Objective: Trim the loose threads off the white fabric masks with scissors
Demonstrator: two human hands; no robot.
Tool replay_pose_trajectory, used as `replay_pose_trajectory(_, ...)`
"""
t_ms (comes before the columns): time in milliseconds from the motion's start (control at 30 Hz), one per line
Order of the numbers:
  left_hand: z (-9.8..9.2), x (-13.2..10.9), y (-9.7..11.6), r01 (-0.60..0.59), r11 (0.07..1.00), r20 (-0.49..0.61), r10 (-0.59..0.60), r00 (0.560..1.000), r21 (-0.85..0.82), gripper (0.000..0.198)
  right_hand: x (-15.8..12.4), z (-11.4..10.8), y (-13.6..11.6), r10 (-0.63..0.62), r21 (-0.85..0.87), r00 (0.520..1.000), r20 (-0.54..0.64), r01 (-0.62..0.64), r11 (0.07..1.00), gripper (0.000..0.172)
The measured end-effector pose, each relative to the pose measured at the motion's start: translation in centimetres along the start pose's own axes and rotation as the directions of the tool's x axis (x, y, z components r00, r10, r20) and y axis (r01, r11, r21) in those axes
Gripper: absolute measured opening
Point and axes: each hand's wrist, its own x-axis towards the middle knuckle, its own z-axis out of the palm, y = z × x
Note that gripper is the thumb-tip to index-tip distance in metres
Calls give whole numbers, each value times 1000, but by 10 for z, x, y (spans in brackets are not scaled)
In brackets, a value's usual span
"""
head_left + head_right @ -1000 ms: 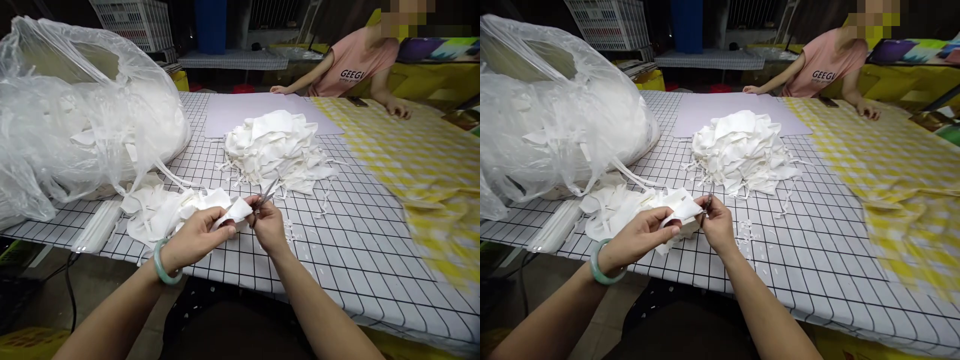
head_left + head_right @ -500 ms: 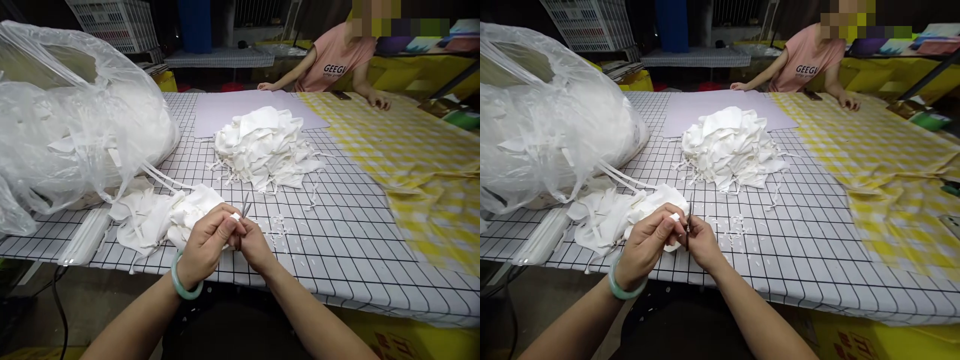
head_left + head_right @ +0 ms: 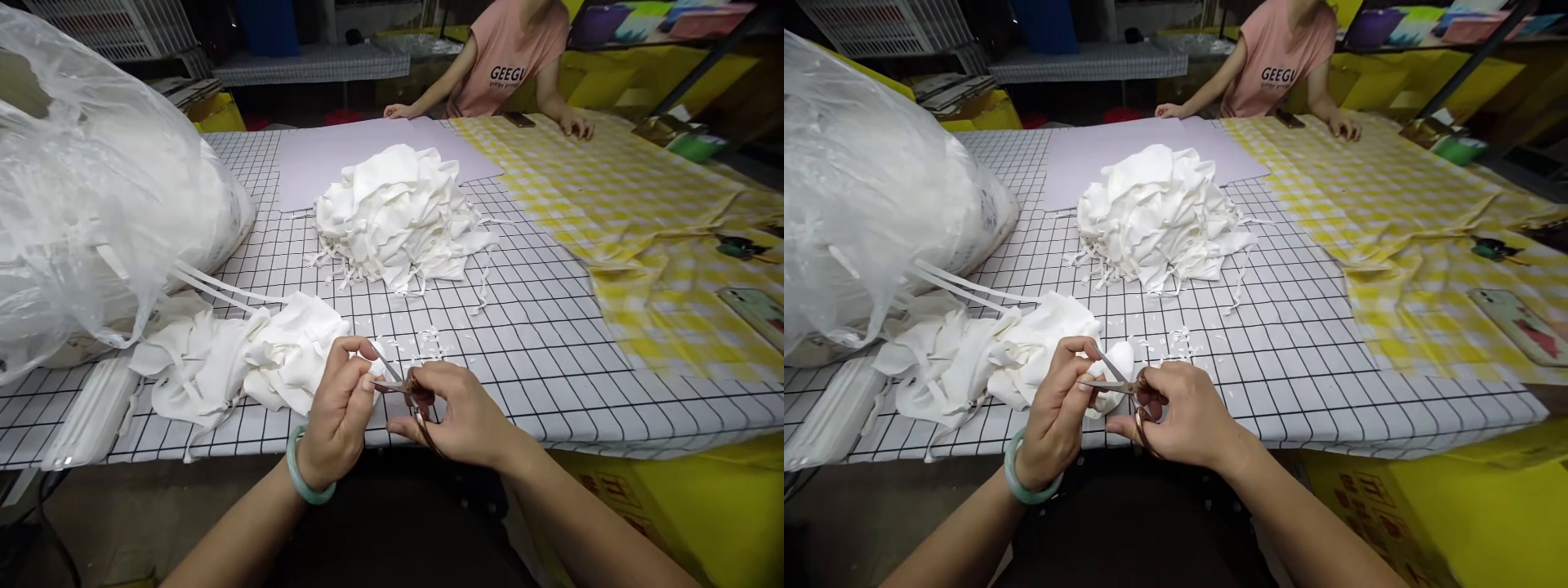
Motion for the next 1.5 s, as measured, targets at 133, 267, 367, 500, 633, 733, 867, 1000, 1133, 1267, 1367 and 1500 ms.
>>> replay_pose_trajectory(133, 0, 0, -1, -23, 1000, 37, 23, 999, 3, 30, -2, -1, 1, -17, -2, 1000, 0, 17, 1000, 49)
replay_pose_trajectory(267, 1, 1, -2, -40, 999, 39, 39, 998, 10, 28, -1, -2, -1, -16, -3, 1000, -5, 16, 1000, 49)
replay_pose_trajectory(367, 2, 1, -4, -46, 999, 38, 46, 998, 12, 27, 0, -2, -2, -15, 16, 1000, -6, 15, 1000, 50)
replay_pose_trajectory(500, 4, 0, -5, -51, 999, 35, 51, 998, -16, 26, 0, -1, -1, -2, 43, 1000, -18, 3, 999, 52)
replay_pose_trajectory(633, 5, -1, -6, -44, 999, 34, 44, 998, -18, 25, -1, 1, 1, 18, 64, 999, -29, -16, 998, 52)
replay_pose_trajectory(733, 5, -2, -7, -53, 998, 35, 54, 998, -19, 25, -1, 2, 2, 31, 76, 999, -20, -29, 997, 52)
replay_pose_trajectory(867, 7, -1, -6, -55, 998, 53, 56, 997, -15, 25, -3, 2, 5, 71, 98, 997, -7, -70, 993, 54)
replay_pose_trajectory(1000, 12, 4, -5, -61, 998, 99, 61, 993, 0, 25, -9, 0, 9, 127, 118, 991, -32, -123, 985, 56)
replay_pose_trajectory(1133, 24, 14, -6, -77, 997, 186, 71, 980, 29, 27, -22, 1, 18, 220, 131, 973, -62, -211, 969, 58)
replay_pose_trajectory(1267, 38, 22, -13, -93, 996, 272, 86, 958, 14, 27, -36, 5, 32, 326, 205, 941, -96, -302, 931, 58)
replay_pose_trajectory(1367, 44, 24, -19, -78, 997, 294, 81, 952, -22, 25, -43, 7, 40, 437, 340, 894, -100, -381, 859, 53)
replay_pose_trajectory(1500, 45, 22, -13, -28, 1000, 282, 30, 959, -8, 25, -42, 11, 42, 512, 624, 833, -211, -288, 726, 40)
